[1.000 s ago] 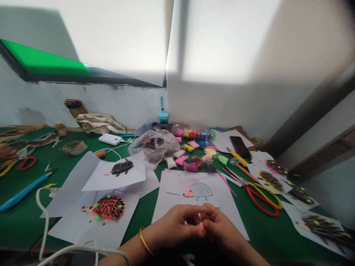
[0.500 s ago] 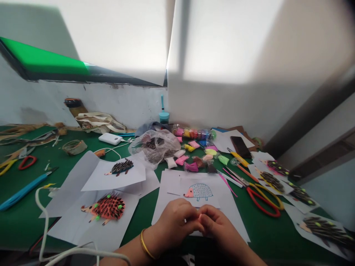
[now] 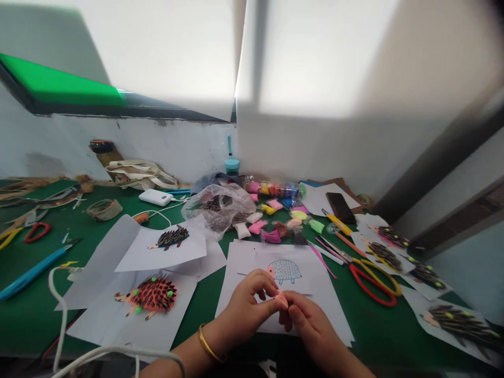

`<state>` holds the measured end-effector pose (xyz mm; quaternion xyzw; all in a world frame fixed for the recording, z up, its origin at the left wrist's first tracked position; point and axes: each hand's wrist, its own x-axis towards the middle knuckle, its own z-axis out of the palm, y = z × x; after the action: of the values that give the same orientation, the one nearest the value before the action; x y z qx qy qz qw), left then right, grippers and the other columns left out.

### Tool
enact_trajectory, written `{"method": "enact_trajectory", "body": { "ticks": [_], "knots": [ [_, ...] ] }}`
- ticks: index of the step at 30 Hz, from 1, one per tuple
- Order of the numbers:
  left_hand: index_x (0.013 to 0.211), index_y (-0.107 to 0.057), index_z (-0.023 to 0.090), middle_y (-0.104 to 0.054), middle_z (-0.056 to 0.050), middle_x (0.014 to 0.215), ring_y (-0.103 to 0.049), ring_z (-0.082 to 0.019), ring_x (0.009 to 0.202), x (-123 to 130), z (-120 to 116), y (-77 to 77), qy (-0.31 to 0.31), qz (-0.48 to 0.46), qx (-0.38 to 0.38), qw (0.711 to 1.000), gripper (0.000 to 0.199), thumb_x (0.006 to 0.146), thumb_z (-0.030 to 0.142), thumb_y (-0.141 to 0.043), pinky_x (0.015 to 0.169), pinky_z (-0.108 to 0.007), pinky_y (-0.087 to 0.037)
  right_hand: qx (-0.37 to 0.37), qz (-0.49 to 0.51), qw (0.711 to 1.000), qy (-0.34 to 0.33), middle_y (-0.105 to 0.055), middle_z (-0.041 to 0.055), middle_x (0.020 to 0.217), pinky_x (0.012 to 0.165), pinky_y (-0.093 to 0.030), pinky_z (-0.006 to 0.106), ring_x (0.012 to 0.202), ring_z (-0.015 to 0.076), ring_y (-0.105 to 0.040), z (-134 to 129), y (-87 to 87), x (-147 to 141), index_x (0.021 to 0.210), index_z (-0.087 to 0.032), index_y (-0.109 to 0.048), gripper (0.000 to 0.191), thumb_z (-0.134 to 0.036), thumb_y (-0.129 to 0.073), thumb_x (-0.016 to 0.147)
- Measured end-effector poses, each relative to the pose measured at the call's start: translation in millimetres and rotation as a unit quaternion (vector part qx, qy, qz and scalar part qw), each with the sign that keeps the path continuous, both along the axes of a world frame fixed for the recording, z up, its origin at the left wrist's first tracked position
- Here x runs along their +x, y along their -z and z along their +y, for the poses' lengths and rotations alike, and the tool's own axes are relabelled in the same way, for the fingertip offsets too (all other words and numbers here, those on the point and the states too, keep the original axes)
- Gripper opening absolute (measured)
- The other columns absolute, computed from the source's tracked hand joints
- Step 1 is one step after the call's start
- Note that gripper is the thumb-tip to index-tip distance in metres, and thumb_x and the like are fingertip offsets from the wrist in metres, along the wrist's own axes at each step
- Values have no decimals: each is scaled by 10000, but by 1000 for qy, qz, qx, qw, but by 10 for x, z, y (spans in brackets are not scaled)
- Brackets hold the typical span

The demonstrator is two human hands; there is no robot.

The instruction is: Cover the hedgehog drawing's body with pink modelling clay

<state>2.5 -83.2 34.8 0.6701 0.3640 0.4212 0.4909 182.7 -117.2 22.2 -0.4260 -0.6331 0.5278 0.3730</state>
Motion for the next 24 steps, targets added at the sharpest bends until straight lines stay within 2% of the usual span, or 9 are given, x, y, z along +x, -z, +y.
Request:
{"method": "enact_trajectory", "body": {
  "ticks": [3,6,9,12,16,19,22,24],
  "knots": [
    [864,-675,168,-643,-42,909,-588,-162,825,-7,25,17,2,-13,-66,998,236,739,334,-787,698,-259,-454,-1,-14,1000,-14,-583,22,749,656,-427,275,697,163,-545,-2,-12,-7,870,-194,-615,397,-516,-403,964],
    [1022,-710,190,-660,-55,958,-612,-185,885,-21,35,29,42,-14,-101,994,317,758,356,-768,787,-294,-470,0,-26,1000,-7,-589,23,738,651,-420,270,684,157,-545,8,-3,-19,800,-187,-598,417,-506,-392,973],
    [894,-757,191,-660,-60,933,-617,-189,907,-20,21,24,51,-26,-69,996,182,819,349,-708,856,-314,-470,-19,-24,1000,2,-589,16,685,635,-411,268,642,153,-546,2,24,-48,770,-184,-582,437,-533,-402,962],
    [806,-754,192,-655,-52,894,-615,-172,831,-5,-4,6,14,-21,-28,999,119,796,307,-730,776,-288,-487,-65,6,998,-3,-587,6,638,609,-410,269,585,148,-541,-19,36,-80,804,-181,-577,452,-568,-394,952],
    [756,-732,192,-655,-27,752,-601,-161,748,12,-13,-18,-20,29,25,999,103,812,276,-708,758,-282,-467,-98,32,994,-34,-612,19,678,614,-426,279,587,151,-560,-15,0,-59,824,-178,-577,469,-572,-360,958],
    [729,-720,190,-673,-20,705,-603,-163,721,24,2,-19,-35,61,5,997,151,839,281,-672,736,-273,-450,-38,-34,998,-45,-619,21,741,654,-425,287,666,165,-567,26,-40,13,809,-191,-597,398,-546,-462,927],
    [731,-732,195,-701,-26,742,-618,-169,746,36,21,-22,-20,86,-16,996,196,863,304,-638,740,-267,-446,28,-127,991,20,-589,10,752,650,-401,283,697,167,-522,69,-58,74,804,-205,-589,307,-504,-589,871],
    [806,-752,207,-713,-33,795,-622,-175,779,41,33,-43,-9,96,-5,995,224,895,340,-596,751,-268,-445,37,-131,989,58,-568,6,771,653,-400,284,707,166,-506,83,-51,87,864,-212,-568,279,-491,-583,880]
  ]
}}
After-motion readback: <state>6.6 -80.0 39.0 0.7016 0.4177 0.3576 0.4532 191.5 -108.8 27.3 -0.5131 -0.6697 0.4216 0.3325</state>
